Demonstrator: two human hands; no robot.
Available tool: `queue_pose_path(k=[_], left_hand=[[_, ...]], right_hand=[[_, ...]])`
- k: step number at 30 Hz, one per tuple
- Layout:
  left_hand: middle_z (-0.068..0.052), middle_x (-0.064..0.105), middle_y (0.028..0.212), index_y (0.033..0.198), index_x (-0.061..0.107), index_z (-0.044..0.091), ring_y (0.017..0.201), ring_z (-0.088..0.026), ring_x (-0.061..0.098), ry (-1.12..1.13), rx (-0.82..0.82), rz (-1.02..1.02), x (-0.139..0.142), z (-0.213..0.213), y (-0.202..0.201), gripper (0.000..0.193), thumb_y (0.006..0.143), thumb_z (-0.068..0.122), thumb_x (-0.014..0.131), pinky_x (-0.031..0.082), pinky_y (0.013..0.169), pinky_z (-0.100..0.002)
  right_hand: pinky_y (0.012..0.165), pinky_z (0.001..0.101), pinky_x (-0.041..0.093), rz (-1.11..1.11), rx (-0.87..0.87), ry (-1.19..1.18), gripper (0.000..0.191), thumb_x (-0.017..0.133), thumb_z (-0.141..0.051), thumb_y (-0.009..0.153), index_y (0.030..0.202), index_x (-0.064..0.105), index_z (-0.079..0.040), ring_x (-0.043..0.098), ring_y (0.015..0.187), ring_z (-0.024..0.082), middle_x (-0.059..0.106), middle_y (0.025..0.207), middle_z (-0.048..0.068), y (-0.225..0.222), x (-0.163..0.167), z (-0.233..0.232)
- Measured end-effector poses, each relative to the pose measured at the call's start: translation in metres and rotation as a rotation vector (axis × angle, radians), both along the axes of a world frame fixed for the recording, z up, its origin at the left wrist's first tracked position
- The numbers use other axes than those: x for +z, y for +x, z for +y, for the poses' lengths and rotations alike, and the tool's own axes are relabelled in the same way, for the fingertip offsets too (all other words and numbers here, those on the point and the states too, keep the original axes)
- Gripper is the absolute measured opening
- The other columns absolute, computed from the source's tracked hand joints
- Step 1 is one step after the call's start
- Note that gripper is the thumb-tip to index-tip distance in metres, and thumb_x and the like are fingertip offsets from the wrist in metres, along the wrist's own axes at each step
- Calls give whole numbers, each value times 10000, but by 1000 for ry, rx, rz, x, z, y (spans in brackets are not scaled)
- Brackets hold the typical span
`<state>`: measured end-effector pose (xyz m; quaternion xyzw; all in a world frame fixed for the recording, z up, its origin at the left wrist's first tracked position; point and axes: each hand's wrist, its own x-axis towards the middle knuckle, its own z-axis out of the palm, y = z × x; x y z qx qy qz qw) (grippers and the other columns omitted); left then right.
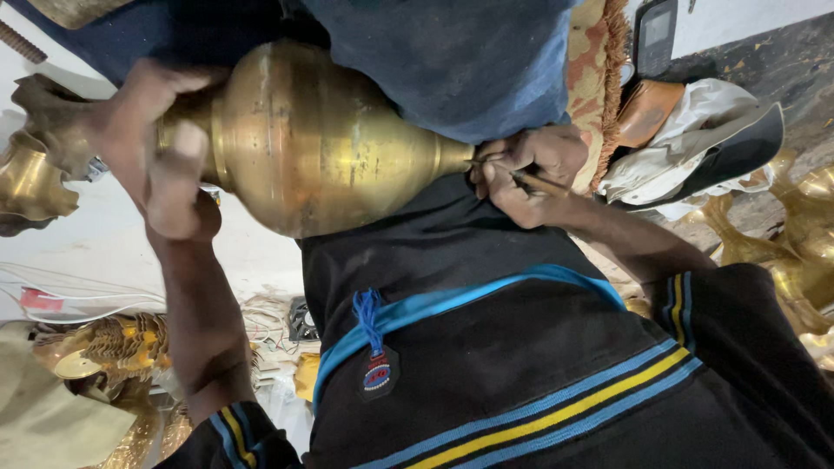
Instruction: The person sits with a brass vessel held on their lap and works on its narrow neck area using a small hand tool, rotating the vessel to reach different spots. They set one vessel aside, pick up another darker brass vessel and continue working on its neck, then resume on a brighter vessel.
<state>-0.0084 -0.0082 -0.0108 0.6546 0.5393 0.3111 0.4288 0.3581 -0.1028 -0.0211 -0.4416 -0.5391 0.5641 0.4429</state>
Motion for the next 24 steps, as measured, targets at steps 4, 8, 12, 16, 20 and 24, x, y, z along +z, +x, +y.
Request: queue_pose_path(k=[4,8,12,16,20,24], left_hand=[[-251,692,1073,1118,681,-121,946,-327,680,275,-20,-141,-10,-1,12,478,1118,328,520,563,864,-394],[-223,730,906,966,756,-109,784,-302,714,481,25,-29,-14,1,21,502,1026,328,516,564,741,-365],[-231,714,947,970,705,-127,833,-312,698,317,56,-136,-9,6,22,422,1007,286,626,553,779,-379],[-260,662,935,995,656,-175,833,-353,657,317,-67,10,1,3,18,397,973,214,729,514,787,-388],[-185,667,1007,1039,658,-109,849,-277,649,109,60,-103,4,-1,19,312,1056,185,555,503,782,-335],[-136,509,841,882,507,-55,672,-226,449,16,73,-7,10,1,19,309,1059,184,424,317,655,-352]], right_hand=[[556,297,615,29,-10,-83,225,627,16,1005,822,496,22,735,709,198,707,823,213,0,2,-1],[537,303,582,-6,-14,11,251,628,12,993,789,482,12,719,659,195,701,773,207,0,0,0],[542,301,573,6,-27,12,291,626,29,975,759,435,-13,713,624,187,688,730,184,-1,0,2],[605,329,602,-52,25,37,260,621,37,981,799,436,31,735,666,204,693,753,189,3,1,3],[607,339,601,-40,33,44,257,621,50,971,781,451,19,731,667,215,684,738,194,4,0,3],[588,325,594,-37,40,40,298,630,51,958,755,418,-5,738,662,211,686,734,197,2,-1,3]])
